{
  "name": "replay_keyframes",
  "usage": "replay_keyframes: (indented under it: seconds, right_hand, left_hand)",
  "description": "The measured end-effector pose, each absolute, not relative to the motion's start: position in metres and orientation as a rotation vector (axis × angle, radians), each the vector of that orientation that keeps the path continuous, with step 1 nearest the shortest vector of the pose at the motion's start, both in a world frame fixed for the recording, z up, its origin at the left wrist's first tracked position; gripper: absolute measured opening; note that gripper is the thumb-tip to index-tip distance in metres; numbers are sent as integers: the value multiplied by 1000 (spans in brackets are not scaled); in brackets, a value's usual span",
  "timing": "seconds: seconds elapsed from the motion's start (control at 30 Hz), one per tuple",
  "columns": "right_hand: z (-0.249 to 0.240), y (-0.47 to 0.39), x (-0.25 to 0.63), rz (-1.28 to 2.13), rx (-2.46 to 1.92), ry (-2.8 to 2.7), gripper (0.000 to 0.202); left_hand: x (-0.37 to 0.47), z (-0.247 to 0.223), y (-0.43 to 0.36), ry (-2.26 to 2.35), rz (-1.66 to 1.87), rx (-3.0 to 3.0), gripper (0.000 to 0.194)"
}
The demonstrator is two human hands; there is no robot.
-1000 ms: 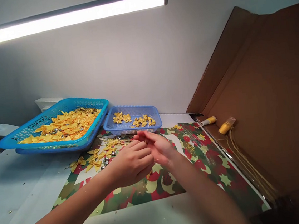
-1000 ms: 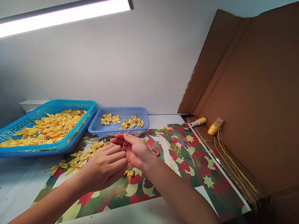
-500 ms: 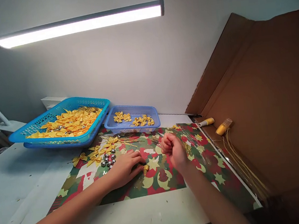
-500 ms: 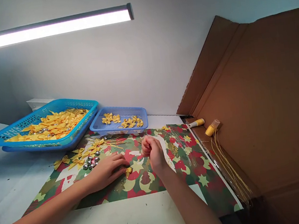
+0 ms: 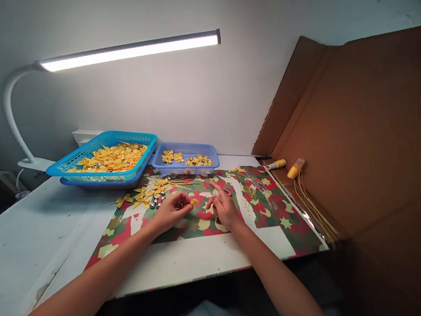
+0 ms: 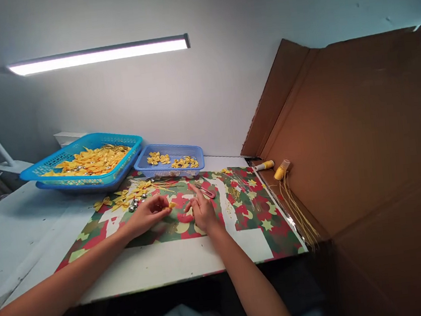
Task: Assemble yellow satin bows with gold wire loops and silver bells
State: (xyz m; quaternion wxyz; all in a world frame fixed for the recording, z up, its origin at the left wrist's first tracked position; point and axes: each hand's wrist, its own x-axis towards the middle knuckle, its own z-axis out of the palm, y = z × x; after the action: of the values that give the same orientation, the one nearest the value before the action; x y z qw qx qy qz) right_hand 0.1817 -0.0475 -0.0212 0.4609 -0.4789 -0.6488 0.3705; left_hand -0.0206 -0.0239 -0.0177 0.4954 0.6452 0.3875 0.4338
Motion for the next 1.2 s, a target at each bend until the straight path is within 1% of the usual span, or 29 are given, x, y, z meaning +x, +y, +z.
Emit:
replay_keyframes:
  seconds: [0.1,0.17,0.27,0.37,0.53,0.6,0.87,1.0,1.2]
  right_hand:
    - [-30,-58,171,978,-1126,-1534,28]
    - [-36,-65,160,1057,-1097,-1469,20]
    - [-43,-71,146,1100,-1114,-1366,25]
    - [-45,-73,142,1049,-1135,-1350,27]
    - [-43,-73,145,917,-1113,-1385,14]
    - [-43,-75,144,899,-1086,-1407,11]
    - [-46,-81,140,860,-978,-1461,13]
    - [-42,-88,138,803,-930,-1487,9]
    - [-41,-89,139,720,-861,-1528,12]
  left_hand:
    - [-20,-20,-35,891,1170,1231,44]
    - [-22,-23,-42,881,1190,1176,45]
    - [-25,-28,-51,858,1169,1089,45]
    - [-29,-29,-54,836,1135,1012,47]
    - [-32,-27,-55,797,1140,932,39]
    - [-32,-28,-57,782,1118,906,38]
    - [-31,-26,-70,718,1071,839,44]
    - [-31,-23,-74,675,1056,848,42]
    - [-32,-22,-72,582,1051,866,42]
